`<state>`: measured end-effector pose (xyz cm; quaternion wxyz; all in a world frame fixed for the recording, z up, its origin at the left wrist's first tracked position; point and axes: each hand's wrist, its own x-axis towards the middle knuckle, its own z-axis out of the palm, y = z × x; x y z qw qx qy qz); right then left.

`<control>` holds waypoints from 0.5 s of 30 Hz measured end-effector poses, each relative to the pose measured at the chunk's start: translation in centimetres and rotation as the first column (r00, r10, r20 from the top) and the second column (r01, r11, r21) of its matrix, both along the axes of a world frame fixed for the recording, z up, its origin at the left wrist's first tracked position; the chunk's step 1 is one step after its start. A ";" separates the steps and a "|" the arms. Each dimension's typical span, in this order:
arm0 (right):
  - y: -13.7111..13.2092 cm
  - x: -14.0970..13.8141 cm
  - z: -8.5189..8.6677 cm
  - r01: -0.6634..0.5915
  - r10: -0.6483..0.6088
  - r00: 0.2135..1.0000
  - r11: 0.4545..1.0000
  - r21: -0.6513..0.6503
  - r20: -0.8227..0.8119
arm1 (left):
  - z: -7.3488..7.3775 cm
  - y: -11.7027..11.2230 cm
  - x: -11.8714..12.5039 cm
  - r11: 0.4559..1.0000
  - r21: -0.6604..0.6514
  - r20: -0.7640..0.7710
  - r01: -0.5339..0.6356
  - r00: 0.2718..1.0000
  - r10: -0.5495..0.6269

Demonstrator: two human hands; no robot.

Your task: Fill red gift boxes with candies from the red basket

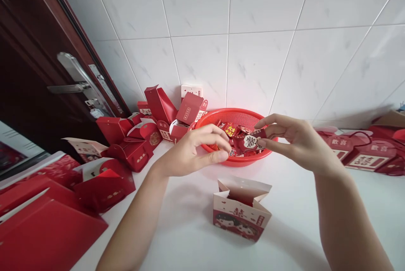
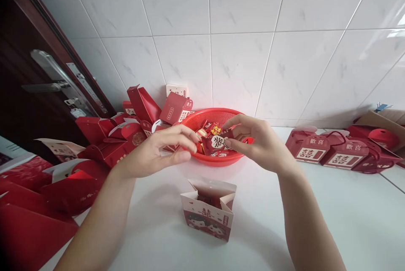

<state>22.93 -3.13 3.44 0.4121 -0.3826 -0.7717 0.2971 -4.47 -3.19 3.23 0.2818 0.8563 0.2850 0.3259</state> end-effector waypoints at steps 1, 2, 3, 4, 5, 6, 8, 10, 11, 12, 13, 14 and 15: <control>-0.4 0.4 0.3 0.015 -0.015 1.000 1.000 0.019 0.023 | 0.4 -0.5 -0.3 1.000 -0.003 -0.088 0.019 0.996 -0.019; -0.7 0.8 0.6 0.028 -0.030 0.999 0.999 0.042 0.042 | 0.7 -1.0 -0.6 1.000 -0.007 -0.169 0.031 0.985 -0.031; -1.2 1.2 0.9 0.036 -0.040 0.998 0.997 0.069 0.056 | 0.9 -1.4 -0.8 0.999 -0.008 -0.243 0.036 0.969 -0.037; -1.6 1.5 1.2 0.035 -0.042 0.997 0.995 0.098 0.072 | 1.1 -1.8 -0.9 0.999 -0.009 -0.309 0.036 0.950 -0.037; -2.0 1.7 1.5 0.020 -0.032 0.995 0.992 0.128 0.093 | 1.2 -2.2 -0.9 0.999 -0.012 -0.364 0.036 0.930 -0.037; -2.5 1.8 1.7 -0.008 -0.012 0.992 0.988 0.156 0.123 | 1.2 -2.5 -0.7 0.999 -0.018 -0.410 0.035 0.911 -0.040; -3.4 1.8 2.2 -0.091 0.051 0.976 0.978 0.186 0.210 | 0.9 -2.9 -0.2 0.999 -0.034 -0.471 0.030 0.881 -0.043; -4.3 1.4 2.4 -0.177 0.115 0.940 0.969 0.173 0.320 | 0.4 -3.0 0.6 0.999 -0.045 -0.502 0.029 0.864 -0.048; -4.7 1.1 2.4 -0.210 0.140 0.919 0.965 0.158 0.368 | 0.1 -3.0 1.0 0.998 -0.049 -0.510 0.034 0.859 -0.054; -5.1 0.8 2.3 -0.233 0.155 0.901 0.961 0.149 0.406 | -0.2 -3.0 1.3 0.998 -0.055 -0.516 0.043 0.854 -0.066; -5.5 0.5 2.1 -0.244 0.158 0.886 0.958 0.150 0.437 | -0.5 -2.9 1.6 0.996 -0.066 -0.521 0.057 0.850 -0.083; -5.9 0.1 1.9 -0.245 0.145 0.876 0.956 0.165 0.460 | -0.7 -2.9 1.8 0.995 -0.075 -0.524 0.071 0.846 -0.100; -6.2 -0.2 1.7 -0.238 0.121 0.870 0.953 0.190 0.478 | -0.8 -2.9 2.0 0.995 -0.070 -0.521 0.072 0.848 -0.098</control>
